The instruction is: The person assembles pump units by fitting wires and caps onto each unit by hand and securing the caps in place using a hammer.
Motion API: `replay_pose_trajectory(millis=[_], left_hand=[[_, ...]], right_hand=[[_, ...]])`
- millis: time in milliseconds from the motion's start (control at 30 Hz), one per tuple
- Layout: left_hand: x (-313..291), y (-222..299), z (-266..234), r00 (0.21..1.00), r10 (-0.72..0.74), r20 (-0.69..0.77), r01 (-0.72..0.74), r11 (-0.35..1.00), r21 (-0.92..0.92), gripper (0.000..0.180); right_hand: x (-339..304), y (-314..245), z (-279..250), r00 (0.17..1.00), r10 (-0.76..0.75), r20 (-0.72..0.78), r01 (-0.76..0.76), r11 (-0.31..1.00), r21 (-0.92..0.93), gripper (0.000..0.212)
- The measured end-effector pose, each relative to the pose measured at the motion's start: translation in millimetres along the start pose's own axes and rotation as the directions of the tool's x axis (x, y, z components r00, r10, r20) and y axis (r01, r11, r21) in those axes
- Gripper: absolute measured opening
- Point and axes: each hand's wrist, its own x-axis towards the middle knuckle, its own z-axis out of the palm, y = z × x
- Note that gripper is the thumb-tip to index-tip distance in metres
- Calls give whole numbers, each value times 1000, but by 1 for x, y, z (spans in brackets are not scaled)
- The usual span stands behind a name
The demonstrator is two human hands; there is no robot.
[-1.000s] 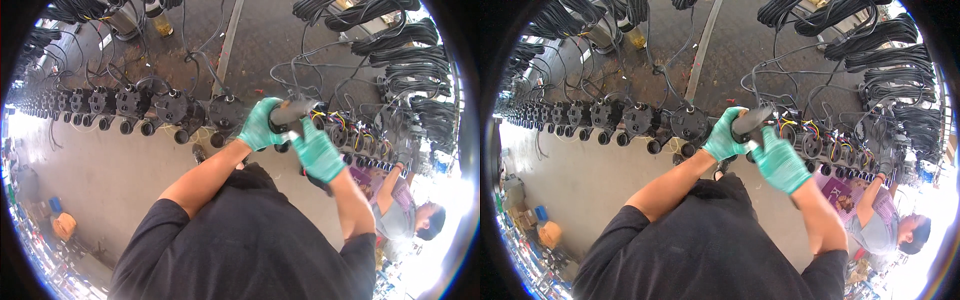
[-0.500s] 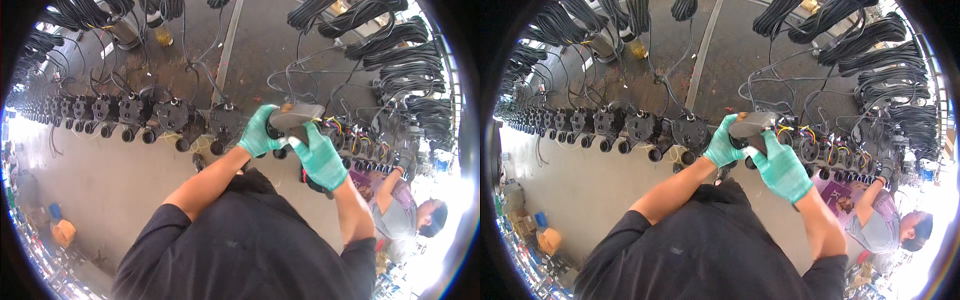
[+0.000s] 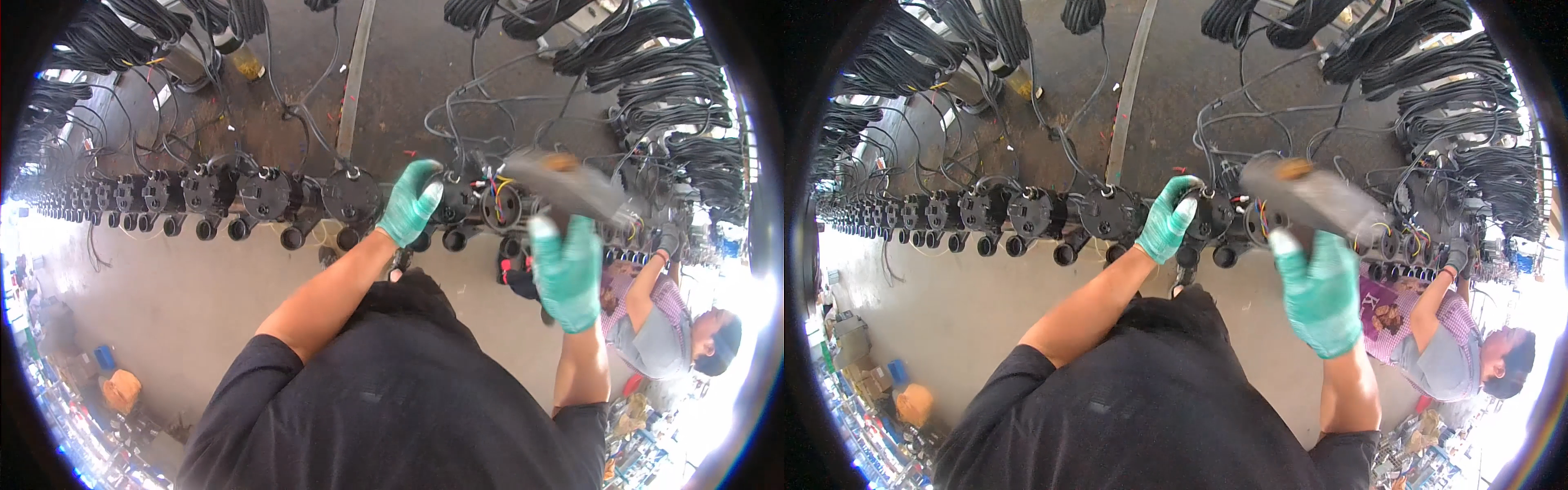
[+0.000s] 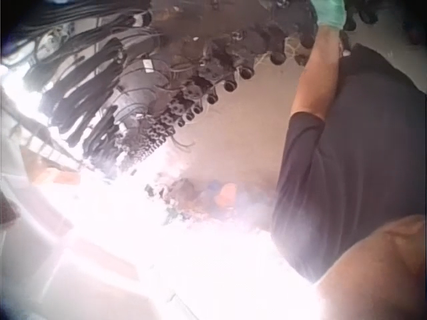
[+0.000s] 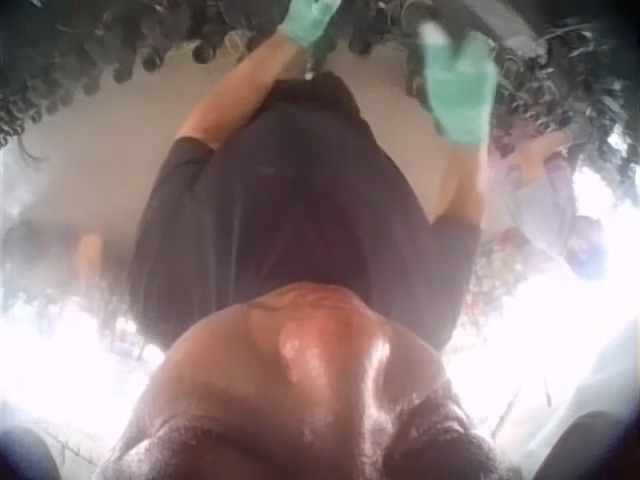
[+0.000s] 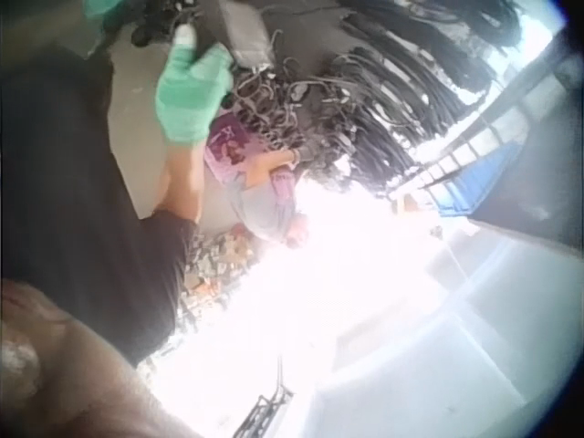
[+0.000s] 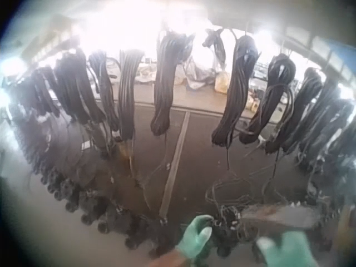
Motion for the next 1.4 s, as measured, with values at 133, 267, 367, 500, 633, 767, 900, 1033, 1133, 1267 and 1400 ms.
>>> replay_pose_trajectory(millis=[133,267,367,500,633,767,900,1033,1133,1267,1400], left_hand=[[-6,11,7,1000,-15,27,15,1000,14,38],[0,4,8,998,-16,62,19,998,-54,38],[0,-1,1,999,37,6,-37,999,5,37],[2,11,1,1000,25,15,-24,999,-29,33],[2,14,-1,998,63,-3,-60,959,279,32],[7,-3,16,992,124,20,-124,955,269,37],[1,31,17,999,18,-38,6,839,545,38],[-7,98,35,991,-130,-7,80,563,822,53],[27,88,50,971,-238,-36,124,366,922,51],[43,75,62,980,-178,-83,134,297,945,49],[34,75,55,990,-97,-102,128,323,938,48]], right_hand=[[-11,38,18,999,32,6,-32,996,-82,29],[5,64,28,972,-58,229,110,969,-221,37],[12,46,16,952,-29,305,78,986,-149,44],[7,67,34,979,-107,175,149,956,-251,46],[23,50,13,917,63,393,22,978,-207,57],[44,119,-6,978,193,74,-199,977,78,65],[166,205,-12,884,-459,89,449,781,-433,50],[213,150,23,881,-268,390,459,688,-562,36],[249,130,70,845,-144,516,509,514,-690,36],[312,141,143,709,-188,680,690,387,-612,38],[309,127,188,647,-190,738,734,417,-536,39]])
